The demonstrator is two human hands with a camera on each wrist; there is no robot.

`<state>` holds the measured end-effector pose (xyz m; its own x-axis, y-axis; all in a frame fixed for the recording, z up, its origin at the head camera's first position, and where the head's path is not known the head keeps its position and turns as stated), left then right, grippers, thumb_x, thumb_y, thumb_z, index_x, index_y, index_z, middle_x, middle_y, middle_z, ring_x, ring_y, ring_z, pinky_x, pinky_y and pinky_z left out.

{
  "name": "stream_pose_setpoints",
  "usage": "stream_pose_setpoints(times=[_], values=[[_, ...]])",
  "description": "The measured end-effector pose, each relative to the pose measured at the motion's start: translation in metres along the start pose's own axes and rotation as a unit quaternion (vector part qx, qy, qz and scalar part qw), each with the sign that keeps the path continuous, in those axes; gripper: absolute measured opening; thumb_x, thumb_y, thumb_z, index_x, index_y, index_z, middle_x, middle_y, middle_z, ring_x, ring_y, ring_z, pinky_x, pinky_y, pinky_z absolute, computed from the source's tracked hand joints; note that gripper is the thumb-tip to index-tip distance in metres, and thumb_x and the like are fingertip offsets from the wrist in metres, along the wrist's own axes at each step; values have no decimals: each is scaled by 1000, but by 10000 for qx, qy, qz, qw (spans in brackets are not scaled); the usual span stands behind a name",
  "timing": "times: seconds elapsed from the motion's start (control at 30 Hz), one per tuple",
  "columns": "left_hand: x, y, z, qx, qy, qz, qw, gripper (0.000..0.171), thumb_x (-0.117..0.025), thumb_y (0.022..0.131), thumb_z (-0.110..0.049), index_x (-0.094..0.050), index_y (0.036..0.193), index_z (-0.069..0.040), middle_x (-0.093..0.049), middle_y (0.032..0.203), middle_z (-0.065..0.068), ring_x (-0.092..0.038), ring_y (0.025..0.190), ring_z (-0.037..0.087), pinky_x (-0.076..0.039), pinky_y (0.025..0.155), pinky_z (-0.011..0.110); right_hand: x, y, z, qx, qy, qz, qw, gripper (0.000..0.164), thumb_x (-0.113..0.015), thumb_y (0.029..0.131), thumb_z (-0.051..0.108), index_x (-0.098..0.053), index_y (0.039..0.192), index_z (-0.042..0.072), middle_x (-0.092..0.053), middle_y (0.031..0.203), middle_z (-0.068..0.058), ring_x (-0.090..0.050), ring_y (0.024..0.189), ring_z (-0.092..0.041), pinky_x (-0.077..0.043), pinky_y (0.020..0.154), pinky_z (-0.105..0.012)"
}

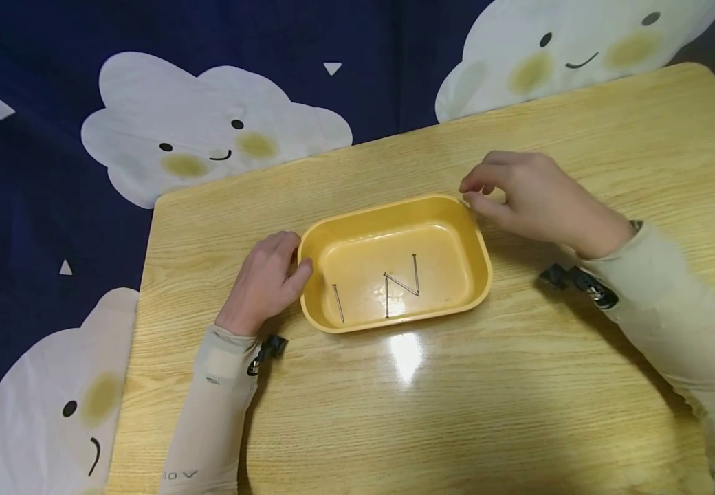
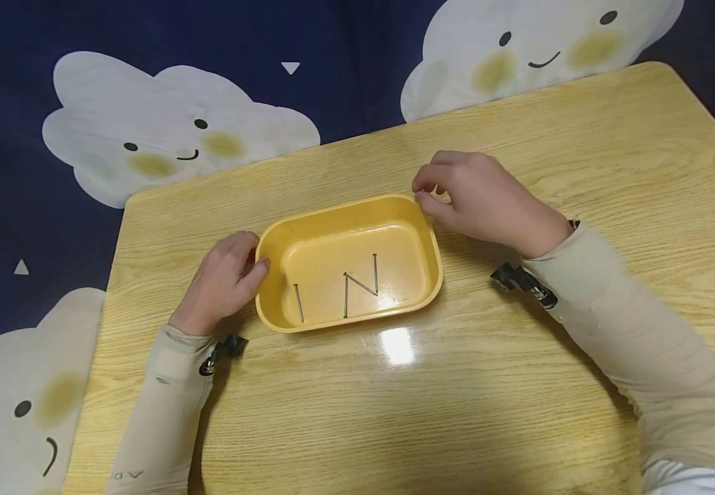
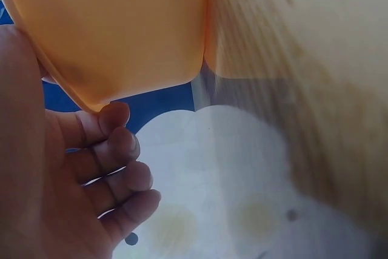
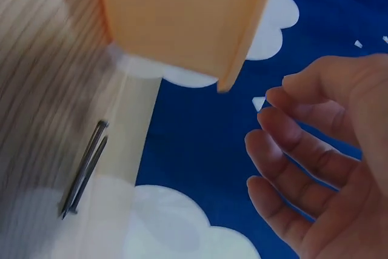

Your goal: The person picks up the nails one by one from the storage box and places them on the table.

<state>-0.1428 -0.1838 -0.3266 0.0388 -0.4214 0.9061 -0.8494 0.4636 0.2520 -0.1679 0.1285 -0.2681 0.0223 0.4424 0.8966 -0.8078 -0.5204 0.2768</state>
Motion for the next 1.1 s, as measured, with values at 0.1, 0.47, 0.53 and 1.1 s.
stream_pose_setpoints(times=[0.1,0.47,0.53,1.1], values=[[0,0,0,-21,9,-18,10000,21,-52,91,-25,-52,81,-6,-41,69,3,-40,63,21,-33,63,32,0,-1,12,258,56,-58,9996,11,-70,93,13,-78,100,9,-75,95,-6,-67,79,-20,-54,71,-41],[5,-2,-5,-166,563,-62,9983,26,-50,93,-29,-54,83,-5,-43,69,4,-41,64,24,-39,66,38,1,-5,43,953,141,-223,9951,9,-73,89,12,-77,97,10,-74,95,-4,-66,77,-17,-56,68,-39],[7,-2,-6,-171,703,-43,9974,27,-49,93,-30,-54,83,-5,-43,69,5,-42,64,26,-40,66,40,1,-5,45,1008,156,-216,9946,8,-73,89,11,-76,96,10,-74,93,-3,-65,77,-17,-56,68,-38],[7,-1,-9,-195,1160,56,9930,32,-45,96,-33,-56,86,-5,-51,73,8,-51,70,32,-43,71,44,-17,-8,58,1339,279,23,9906,11,-72,90,13,-76,98,7,-72,95,-4,-69,85,-20,-59,79,-43]])
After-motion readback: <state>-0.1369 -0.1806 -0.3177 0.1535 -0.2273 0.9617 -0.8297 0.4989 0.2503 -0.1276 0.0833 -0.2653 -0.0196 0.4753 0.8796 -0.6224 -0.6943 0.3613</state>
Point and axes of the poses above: each hand's wrist, its own y-axis towards the middle knuckle, its own x-axis out of the back of the hand, z = x × y, the point moved 9 cm from there along y, towards the middle knuckle
